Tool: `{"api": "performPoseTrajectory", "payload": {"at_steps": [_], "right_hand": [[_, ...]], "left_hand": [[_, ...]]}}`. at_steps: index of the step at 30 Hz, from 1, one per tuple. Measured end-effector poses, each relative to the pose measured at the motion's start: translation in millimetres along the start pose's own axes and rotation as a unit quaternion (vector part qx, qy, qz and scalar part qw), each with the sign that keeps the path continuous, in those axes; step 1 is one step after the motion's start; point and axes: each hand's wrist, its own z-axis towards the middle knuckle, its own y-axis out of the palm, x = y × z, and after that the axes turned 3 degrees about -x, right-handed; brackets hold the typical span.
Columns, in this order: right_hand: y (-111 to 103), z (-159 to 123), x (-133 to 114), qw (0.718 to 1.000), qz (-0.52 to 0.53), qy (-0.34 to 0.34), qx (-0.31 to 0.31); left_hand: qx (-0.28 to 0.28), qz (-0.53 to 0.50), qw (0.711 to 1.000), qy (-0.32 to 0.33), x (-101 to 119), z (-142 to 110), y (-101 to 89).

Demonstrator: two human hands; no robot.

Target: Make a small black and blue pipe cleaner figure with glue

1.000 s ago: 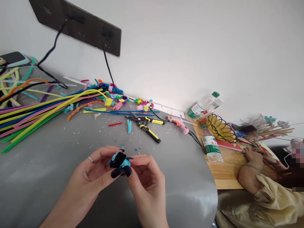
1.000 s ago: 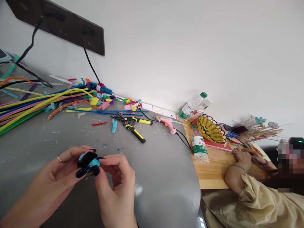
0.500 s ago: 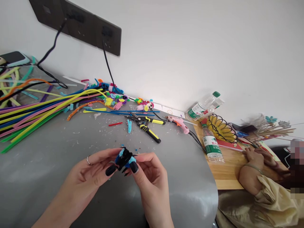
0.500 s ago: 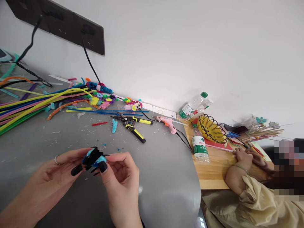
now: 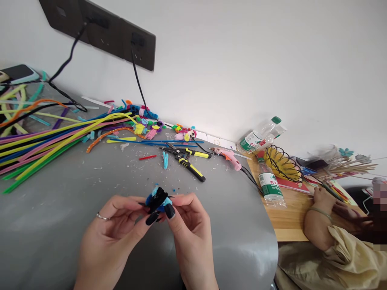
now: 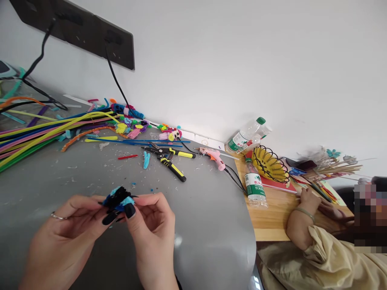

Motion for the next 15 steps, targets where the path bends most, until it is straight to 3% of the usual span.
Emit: {"api": "performPoseTrajectory", "payload": {"at_steps": [7, 15], "right_hand": [[2.2, 1.1, 4.6, 1.0, 0.024, -0.015, 0.01], [7.1, 0.7, -7.7, 1.0, 0.009, 0.017, 0.013]], "left_hand": [[0.051, 0.083, 0.994, 0.052, 0.0, -12.4, 11.5], [0.071, 0.165, 0.972, 0.15, 2.4, -17.5, 19.6]]}}
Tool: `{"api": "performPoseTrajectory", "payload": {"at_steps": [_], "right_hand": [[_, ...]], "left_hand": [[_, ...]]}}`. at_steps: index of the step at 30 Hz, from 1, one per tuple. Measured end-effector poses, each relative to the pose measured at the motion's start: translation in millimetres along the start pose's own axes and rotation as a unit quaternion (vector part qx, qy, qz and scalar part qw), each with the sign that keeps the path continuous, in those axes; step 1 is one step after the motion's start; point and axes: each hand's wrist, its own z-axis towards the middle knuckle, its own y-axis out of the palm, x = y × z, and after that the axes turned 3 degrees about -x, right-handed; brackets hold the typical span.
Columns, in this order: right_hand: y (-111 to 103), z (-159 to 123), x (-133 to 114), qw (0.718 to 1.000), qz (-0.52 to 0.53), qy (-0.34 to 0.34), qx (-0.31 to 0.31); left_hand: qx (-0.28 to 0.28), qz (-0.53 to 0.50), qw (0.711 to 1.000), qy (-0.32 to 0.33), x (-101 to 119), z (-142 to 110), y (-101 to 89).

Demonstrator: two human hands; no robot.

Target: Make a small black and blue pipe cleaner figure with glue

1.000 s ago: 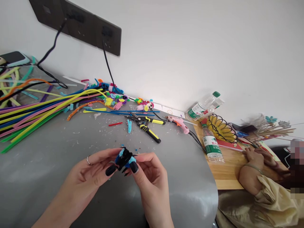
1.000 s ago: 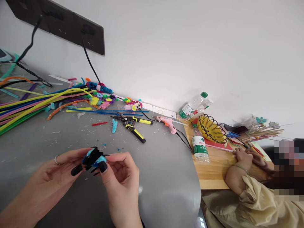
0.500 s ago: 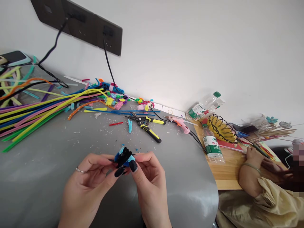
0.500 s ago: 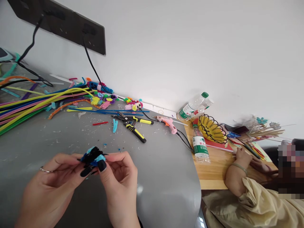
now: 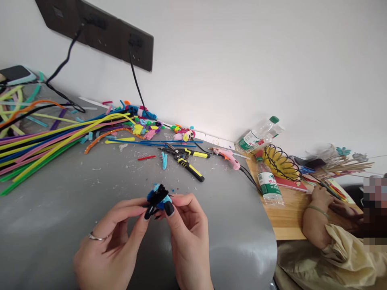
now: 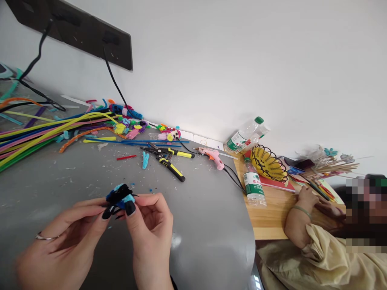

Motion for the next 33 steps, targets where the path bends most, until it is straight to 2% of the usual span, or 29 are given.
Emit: {"api": "performPoseTrajectory", "payload": {"at_steps": [4, 11, 16, 23, 28, 31, 33], "right_hand": [[0.8, 0.2, 1.3, 1.0, 0.0, 0.004, 0.003], [0.2, -0.1, 1.8, 1.0, -0.009, -0.002, 0.013], [0.9, -0.3, -0.7, 1.0, 0.012, 0.009, 0.004], [2.4, 2.6, -2.8, 0.998, 0.024, 0.048, 0.017], [0.9, 5.4, 0.4, 0.998, 0.06, 0.032, 0.019], [-0.9, 6.0, 2.1, 0.998, 0.056, 0.03, 0.015], [-2.3, 6.2, 3.6, 0.999, 0.04, 0.012, 0.023]], "left_hand": [[0.016, 0.047, 0.997, 0.064, -2.9, 1.7, 0.2], [0.001, 0.09, 0.992, 0.09, -13.1, 0.4, -7.3], [-0.005, 0.043, 0.995, 0.089, -14.3, 0.5, -7.7], [0.037, 0.022, 0.999, 0.029, -12.3, 3.9, -3.5], [0.041, 0.024, 0.997, 0.056, -15.0, -1.6, -3.9], [0.023, 0.042, 0.994, 0.099, -27.7, -7.0, -11.5], [0.002, 0.042, 0.995, 0.085, -36.2, -8.4, -17.8]]}}
